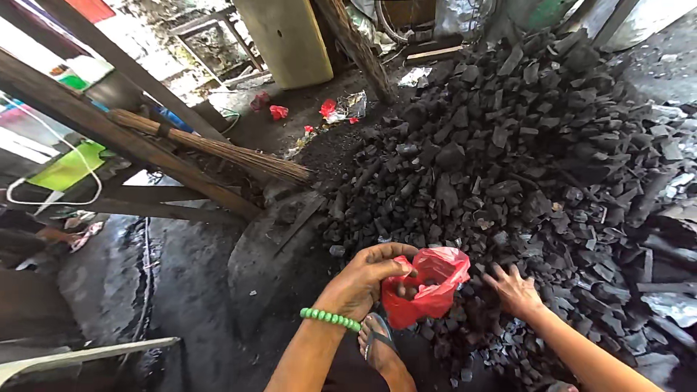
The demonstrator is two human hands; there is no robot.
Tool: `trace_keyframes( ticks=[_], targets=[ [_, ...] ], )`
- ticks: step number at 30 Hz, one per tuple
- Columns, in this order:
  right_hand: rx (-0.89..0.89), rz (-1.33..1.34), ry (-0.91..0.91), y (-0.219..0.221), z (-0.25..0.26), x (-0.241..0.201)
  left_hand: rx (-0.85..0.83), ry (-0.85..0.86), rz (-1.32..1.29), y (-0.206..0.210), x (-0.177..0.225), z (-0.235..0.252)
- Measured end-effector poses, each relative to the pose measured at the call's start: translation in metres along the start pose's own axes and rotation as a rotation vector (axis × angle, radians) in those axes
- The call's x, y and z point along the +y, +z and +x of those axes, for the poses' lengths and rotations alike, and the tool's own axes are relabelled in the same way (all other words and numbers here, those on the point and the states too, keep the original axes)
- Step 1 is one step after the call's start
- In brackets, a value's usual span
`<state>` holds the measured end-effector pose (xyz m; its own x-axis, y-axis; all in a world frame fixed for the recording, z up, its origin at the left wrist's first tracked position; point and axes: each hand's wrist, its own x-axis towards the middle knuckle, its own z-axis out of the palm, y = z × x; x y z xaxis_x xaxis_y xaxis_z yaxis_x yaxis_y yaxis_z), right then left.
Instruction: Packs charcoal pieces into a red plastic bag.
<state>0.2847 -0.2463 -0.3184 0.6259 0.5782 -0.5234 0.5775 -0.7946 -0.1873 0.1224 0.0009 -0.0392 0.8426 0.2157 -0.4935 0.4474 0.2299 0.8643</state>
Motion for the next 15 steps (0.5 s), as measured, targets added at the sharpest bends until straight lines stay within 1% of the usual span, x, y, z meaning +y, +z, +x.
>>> trace_keyframes(
  ticks=[4,7,8,9,11,13,14,15],
  targets=[
    [0.120,0.049,0.025,0.019,-0.007,0.013,0.113,0.000,-0.071,0.002,-0.003,0.000],
    [0.122,0.142,0.033,0.016,-0.010,0.022,0.067,0.005,-0.091,0.006,-0.002,-0.002],
    [0.136,0.206,0.042,0.012,-0.009,0.026,0.042,0.003,-0.095,0.008,-0.002,-0.001],
    [0.196,0.325,0.037,0.006,-0.009,0.028,0.023,0.002,-0.092,0.009,-0.002,-0.001],
    [0.401,0.750,-0.003,-0.010,-0.013,0.023,0.002,0.007,-0.076,0.012,-0.006,0.001],
    [0.542,1.373,-0.054,-0.037,-0.026,-0.009,0.018,0.008,-0.053,0.018,-0.013,0.005],
    [0.537,1.680,-0.117,-0.052,-0.035,-0.031,0.031,0.010,-0.042,0.022,-0.019,0.007],
    [0.474,1.872,-0.221,-0.063,-0.042,-0.051,0.037,0.012,-0.031,0.025,-0.024,0.010]
  ],
)
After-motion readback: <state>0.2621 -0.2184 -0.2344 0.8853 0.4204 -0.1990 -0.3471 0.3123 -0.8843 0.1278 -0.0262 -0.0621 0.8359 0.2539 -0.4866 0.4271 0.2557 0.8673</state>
